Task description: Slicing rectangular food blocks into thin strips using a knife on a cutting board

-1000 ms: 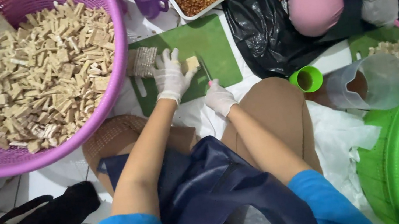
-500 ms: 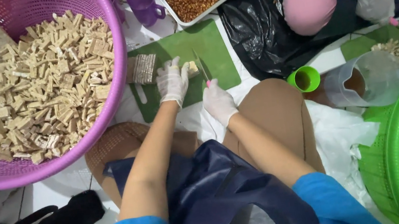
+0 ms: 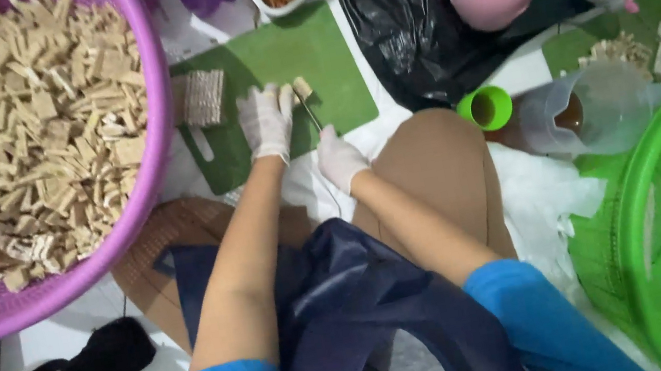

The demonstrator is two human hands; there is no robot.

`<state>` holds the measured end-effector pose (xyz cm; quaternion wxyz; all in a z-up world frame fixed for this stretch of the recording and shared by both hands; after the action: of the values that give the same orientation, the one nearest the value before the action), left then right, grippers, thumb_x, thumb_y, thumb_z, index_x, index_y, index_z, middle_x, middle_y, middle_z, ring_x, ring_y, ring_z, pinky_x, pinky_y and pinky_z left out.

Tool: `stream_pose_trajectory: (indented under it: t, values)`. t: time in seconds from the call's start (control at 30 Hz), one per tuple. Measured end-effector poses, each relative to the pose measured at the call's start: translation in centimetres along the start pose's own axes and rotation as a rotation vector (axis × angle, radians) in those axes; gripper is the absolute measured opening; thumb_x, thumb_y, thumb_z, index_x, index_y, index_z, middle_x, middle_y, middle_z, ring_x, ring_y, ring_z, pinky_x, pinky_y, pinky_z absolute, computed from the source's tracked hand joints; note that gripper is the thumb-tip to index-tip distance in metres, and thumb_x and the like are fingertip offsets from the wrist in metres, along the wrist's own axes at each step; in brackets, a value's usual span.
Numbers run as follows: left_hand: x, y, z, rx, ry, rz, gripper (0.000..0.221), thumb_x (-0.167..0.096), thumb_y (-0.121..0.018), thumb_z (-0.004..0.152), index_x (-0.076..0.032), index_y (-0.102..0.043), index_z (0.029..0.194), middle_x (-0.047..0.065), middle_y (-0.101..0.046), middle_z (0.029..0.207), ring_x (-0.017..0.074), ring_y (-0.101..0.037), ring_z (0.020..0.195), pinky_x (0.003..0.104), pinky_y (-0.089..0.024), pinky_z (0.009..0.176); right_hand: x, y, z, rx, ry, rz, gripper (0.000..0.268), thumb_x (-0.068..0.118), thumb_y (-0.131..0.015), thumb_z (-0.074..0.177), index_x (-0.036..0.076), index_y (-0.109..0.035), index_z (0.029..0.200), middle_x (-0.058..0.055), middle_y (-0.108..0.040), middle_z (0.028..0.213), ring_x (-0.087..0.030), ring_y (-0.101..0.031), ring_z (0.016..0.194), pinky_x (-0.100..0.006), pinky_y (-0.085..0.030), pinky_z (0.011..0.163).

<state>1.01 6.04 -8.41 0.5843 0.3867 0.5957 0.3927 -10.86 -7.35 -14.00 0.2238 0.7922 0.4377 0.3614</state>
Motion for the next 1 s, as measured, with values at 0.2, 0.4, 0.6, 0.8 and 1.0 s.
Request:
stream_pose_trajectory:
  t: [0.2, 0.4, 0.6, 0.8, 1.0]
  values:
    - [-0.7, 3.3, 0.6, 0.02, 0.043, -0.049, 0.04, -0.056, -0.046, 0.101, -0.023, -0.067, 0.111, 0.011, -0.067, 0.122, 0.0426, -0.06, 0.119, 0.051, -0.054, 0.095, 2.3, 3.8, -3.0, -0.048, -0.007, 0.078, 0.035, 0.032, -0.027, 0.103, 0.005, -0.031, 0.125, -0.025, -0.068, 0.105, -0.045, -0.067, 0.107, -0.056, -0.051, 0.096]
    - [-1.2, 4.9, 0.1, 0.083, 0.001, -0.081, 0.035, -0.05, -0.056, 0.097, -0.018, -0.063, 0.107, 0.011, -0.064, 0.116, 0.042, -0.06, 0.116, 0.049, -0.055, 0.095, 6.1, 7.5, -9.2, -0.167, 0.045, -0.002, 0.042, 0.024, -0.026, 0.105, -0.005, -0.027, 0.135, -0.026, -0.07, 0.097, -0.046, -0.069, 0.102, -0.058, -0.052, 0.093]
    - [-1.3, 4.6, -0.1, 0.053, -0.016, -0.056, 0.034, -0.049, -0.057, 0.098, -0.016, -0.065, 0.102, 0.011, -0.065, 0.11, 0.0404, -0.062, 0.114, 0.047, -0.054, 0.098, 5.2, 5.3, -7.4, -0.024, 0.046, 0.036, 0.05, 0.017, -0.024, 0.101, -0.012, -0.022, 0.142, -0.034, -0.066, 0.112, -0.047, -0.065, 0.112, -0.06, -0.049, 0.099]
    - [-0.4, 5.4, 0.3, 0.18, 0.096, -0.101, 0.055, -0.065, -0.044, 0.1, -0.021, -0.058, 0.129, 0.01, -0.056, 0.139, 0.0386, -0.049, 0.133, 0.048, -0.047, 0.107, 2.5, 3.6, -3.3, -0.056, 0.068, 0.06, 0.045, 0.034, -0.026, 0.101, -0.001, -0.035, 0.129, -0.031, -0.068, 0.107, -0.046, -0.066, 0.109, -0.056, -0.05, 0.098]
    - [1.1, 5.2, -1.8, 0.209, 0.194, -0.068, 0.053, -0.066, -0.04, 0.1, -0.034, -0.05, 0.141, 0.005, -0.046, 0.149, 0.0313, -0.052, 0.132, 0.047, -0.052, 0.102, 4.1, 4.6, -6.4, -0.327, 0.178, -0.161, 0.049, 0.02, -0.031, 0.104, -0.018, -0.03, 0.135, -0.029, -0.07, 0.085, -0.042, -0.073, 0.087, -0.053, -0.058, 0.079]
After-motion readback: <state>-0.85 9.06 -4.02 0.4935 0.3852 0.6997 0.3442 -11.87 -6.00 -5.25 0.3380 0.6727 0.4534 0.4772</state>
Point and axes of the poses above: each hand's wrist, its own z-axis towards the middle knuckle, its own y-axis out of the back of the hand, x = y × z, the point moved 8 cm from there along z, towards the middle knuckle
